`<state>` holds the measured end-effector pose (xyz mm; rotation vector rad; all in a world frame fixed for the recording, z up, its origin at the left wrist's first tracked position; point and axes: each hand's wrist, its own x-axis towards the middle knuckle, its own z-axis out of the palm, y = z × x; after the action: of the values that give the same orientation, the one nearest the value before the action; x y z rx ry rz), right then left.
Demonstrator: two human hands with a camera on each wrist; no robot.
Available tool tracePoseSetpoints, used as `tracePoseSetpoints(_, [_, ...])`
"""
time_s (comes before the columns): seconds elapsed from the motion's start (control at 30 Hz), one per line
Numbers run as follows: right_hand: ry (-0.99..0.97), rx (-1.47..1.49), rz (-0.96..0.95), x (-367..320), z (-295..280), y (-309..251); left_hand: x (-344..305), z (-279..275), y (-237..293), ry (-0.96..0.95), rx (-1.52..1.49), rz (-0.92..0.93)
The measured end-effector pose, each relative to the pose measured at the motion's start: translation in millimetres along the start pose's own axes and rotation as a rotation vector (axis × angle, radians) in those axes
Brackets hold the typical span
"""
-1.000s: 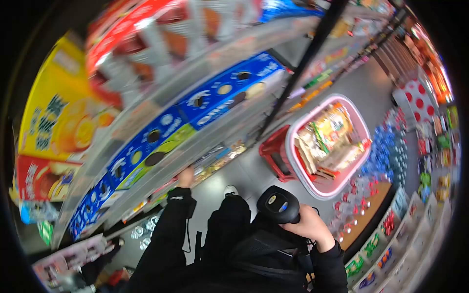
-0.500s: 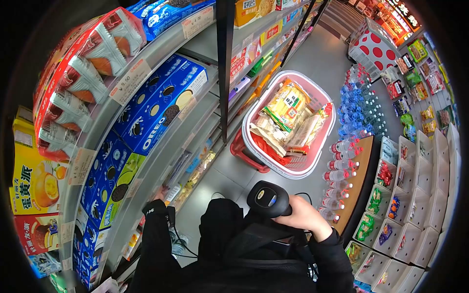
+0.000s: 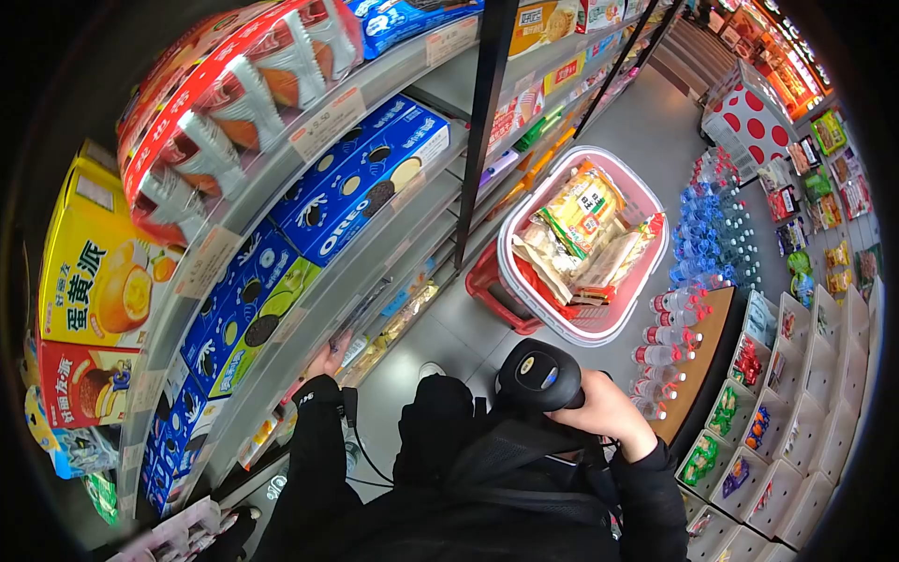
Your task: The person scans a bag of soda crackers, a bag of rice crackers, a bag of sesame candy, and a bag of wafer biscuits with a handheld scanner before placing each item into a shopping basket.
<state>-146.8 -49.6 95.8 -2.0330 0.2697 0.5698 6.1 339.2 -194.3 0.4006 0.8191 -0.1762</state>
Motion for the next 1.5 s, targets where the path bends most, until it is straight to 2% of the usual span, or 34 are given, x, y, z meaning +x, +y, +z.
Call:
tracePoseSetpoints(0.03, [-0.006, -0.002, -0.002, -0.2, 0.0, -0.5, -0.2, -4.2, -1.6, -0.048, 0.036, -0.007])
tracePoseSetpoints(0.07, [-0.004, -0.023, -0.012, -0.7, -0.4, -1.0, 3.0, -5.3, -3.1, 0.078, 0.096, 0.005])
tracePoseSetpoints(0.1, [-0.003, -0.044, -0.023, -1.3, -1.0, -1.3, -3.2, -2.2, -6.0, 0.081, 0.091, 0.007])
tracePoseSetpoints(0.17, [-0.008, -0.036, -0.027, -1.7, -0.4, 2.4, -17.6, 2.8, -10.7, 0.077, 0.314, 0.02])
tracePoseSetpoints(0.27, [-0.026, -0.033, -0.03, -0.9, -0.1, 2.0, -42.1, 11.5, -13.5, 0.055, 0.376, -0.014])
tracePoseSetpoints(0.43, [-0.077, -0.081, -0.011, 0.3, -2.3, 0.5, -40.6, -13.5, -17.7, -0.005, 0.363, -0.041])
tracePoseSetpoints(0.5, [-0.061, -0.082, -0.044, 0.9, -0.5, 2.1, -45.2, -15.5, -22.6, -0.067, 0.388, 0.025])
tracePoseSetpoints(0.63, [-0.079, -0.071, -0.01, 0.7, 1.3, 6.9, -45.8, -22.3, -21.4, -0.001, 0.456, 0.018])
tracePoseSetpoints(0.7, [-0.06, -0.059, -0.088, 0.0, 0.7, 8.5, -47.6, -21.7, -22.4, 0.057, 0.461, 0.006])
tracePoseSetpoints(0.77, [-0.058, -0.04, -0.079, -0.4, -1.4, 16.6, -55.0, -20.4, -24.3, 0.027, 0.468, -0.017])
tracePoseSetpoints(0.83, [-0.029, 0.013, -0.165, -0.7, -2.7, 21.2, -67.1, -11.6, -27.8, -0.018, 0.392, -0.044])
tracePoseSetpoints(0.97, [-0.002, 0.097, -0.204, -1.5, -7.1, 32.6, -75.3, -14.0, -32.3, 0.066, 0.433, -0.069])
tracePoseSetpoints(1.03, [0.002, 0.093, -0.204, -3.5, -10.7, 38.6, -81.6, -15.6, -35.7, 0.025, 0.443, -0.044])
tracePoseSetpoints(1.3, [0.057, 0.224, -0.175, -15.8, -38.5, 51.4, -133.3, -10.5, -44.3, -0.035, 0.614, -0.046])
tracePoseSetpoints(1.4, [0.06, 0.251, -0.159, -23.5, -51.8, 51.0, -155.7, -16.1, -51.2, 0.052, 0.622, -0.085])
tracePoseSetpoints(1.5, [0.012, 0.272, -0.103, -29.4, -67.3, 49.6, -199.6, 1.5, -74.4, 0.086, 0.615, -0.048])
